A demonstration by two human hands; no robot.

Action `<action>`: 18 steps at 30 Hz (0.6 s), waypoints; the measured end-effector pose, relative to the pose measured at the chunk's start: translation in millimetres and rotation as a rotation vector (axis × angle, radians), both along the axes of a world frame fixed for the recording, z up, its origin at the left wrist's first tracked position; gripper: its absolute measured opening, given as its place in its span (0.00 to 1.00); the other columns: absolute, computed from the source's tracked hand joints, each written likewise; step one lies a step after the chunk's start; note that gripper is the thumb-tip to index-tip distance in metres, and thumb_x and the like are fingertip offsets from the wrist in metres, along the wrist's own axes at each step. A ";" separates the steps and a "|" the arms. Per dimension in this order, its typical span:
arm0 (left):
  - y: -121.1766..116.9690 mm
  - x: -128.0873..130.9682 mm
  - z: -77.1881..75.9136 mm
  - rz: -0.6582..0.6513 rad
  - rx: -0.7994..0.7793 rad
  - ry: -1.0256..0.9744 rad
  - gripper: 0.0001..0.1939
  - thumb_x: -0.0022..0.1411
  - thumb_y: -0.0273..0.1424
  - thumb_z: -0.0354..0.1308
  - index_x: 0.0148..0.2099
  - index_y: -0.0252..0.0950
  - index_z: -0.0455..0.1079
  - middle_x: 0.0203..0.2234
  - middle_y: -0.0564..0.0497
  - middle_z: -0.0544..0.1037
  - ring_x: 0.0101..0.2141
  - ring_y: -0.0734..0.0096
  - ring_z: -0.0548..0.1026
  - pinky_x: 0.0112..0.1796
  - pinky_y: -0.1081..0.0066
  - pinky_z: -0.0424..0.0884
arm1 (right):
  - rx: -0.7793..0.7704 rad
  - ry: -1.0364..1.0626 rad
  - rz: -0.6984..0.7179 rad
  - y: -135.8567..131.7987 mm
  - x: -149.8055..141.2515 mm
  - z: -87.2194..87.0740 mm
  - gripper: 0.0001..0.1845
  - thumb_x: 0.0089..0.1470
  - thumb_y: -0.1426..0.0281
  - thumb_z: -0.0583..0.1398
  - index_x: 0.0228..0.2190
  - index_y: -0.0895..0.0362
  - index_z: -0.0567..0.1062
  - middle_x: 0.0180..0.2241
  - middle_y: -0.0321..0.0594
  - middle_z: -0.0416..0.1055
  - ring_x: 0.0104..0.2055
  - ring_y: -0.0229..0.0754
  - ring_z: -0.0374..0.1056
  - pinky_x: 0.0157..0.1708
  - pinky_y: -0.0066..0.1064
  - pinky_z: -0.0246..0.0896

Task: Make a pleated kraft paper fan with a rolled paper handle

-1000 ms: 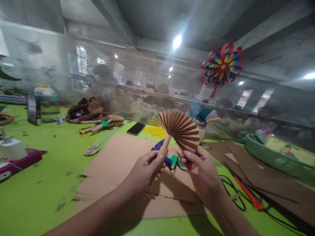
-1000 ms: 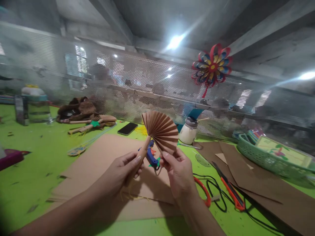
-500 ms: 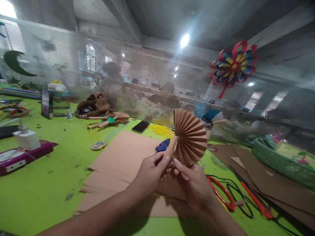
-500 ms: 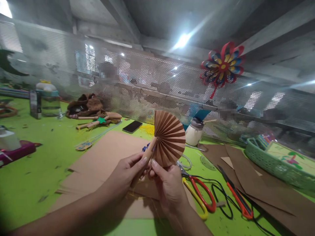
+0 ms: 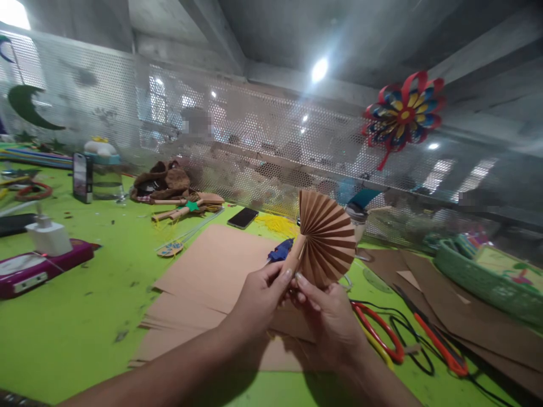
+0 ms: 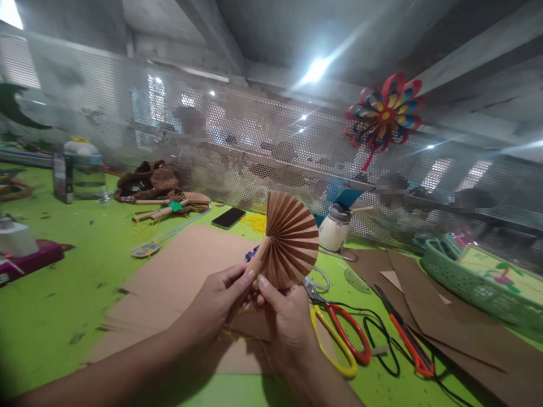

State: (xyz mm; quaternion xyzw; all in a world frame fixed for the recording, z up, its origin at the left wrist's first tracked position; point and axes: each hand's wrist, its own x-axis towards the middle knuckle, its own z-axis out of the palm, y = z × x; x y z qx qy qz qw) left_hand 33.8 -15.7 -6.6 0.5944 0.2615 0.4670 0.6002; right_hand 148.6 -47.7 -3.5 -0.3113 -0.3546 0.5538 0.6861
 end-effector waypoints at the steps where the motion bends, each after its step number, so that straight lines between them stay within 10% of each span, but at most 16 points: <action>1: 0.0 0.2 0.0 -0.006 -0.005 -0.008 0.15 0.62 0.39 0.55 0.37 0.31 0.72 0.25 0.49 0.73 0.27 0.72 0.67 0.29 0.72 0.62 | -0.003 -0.001 -0.002 0.2 0.7 -0.6 0.09 0.40 0.72 0.72 0.23 0.63 0.78 0.21 0.35 0.71 0.24 0.31 0.62 0.26 0.23 0.62; 7: 5.6 -1.2 3.2 -0.019 -0.050 -0.051 0.14 0.60 0.39 0.57 0.38 0.31 0.71 0.26 0.50 0.73 0.26 0.75 0.67 0.28 0.74 0.62 | -0.033 -0.021 0.041 1.8 13.6 -0.5 0.12 0.42 0.72 0.71 0.31 0.62 0.79 0.26 0.39 0.75 0.26 0.34 0.68 0.29 0.25 0.67; 12: 10.9 -5.5 5.8 0.072 -0.101 -0.080 0.14 0.58 0.39 0.61 0.38 0.32 0.71 0.25 0.50 0.72 0.25 0.75 0.67 0.27 0.75 0.62 | 0.001 -0.038 -0.114 3.0 34.3 11.3 0.21 0.42 0.71 0.71 0.40 0.57 0.78 0.45 0.43 0.75 0.48 0.44 0.70 0.46 0.33 0.68; 18: 15.6 -6.5 1.5 0.053 -0.175 -0.173 0.07 0.58 0.30 0.60 0.38 0.32 0.71 0.27 0.50 0.74 0.26 0.77 0.69 0.29 0.78 0.65 | -0.038 -0.110 -0.183 11.5 45.5 -0.9 0.13 0.42 0.65 0.71 0.30 0.57 0.79 0.34 0.38 0.77 0.38 0.38 0.72 0.40 0.27 0.68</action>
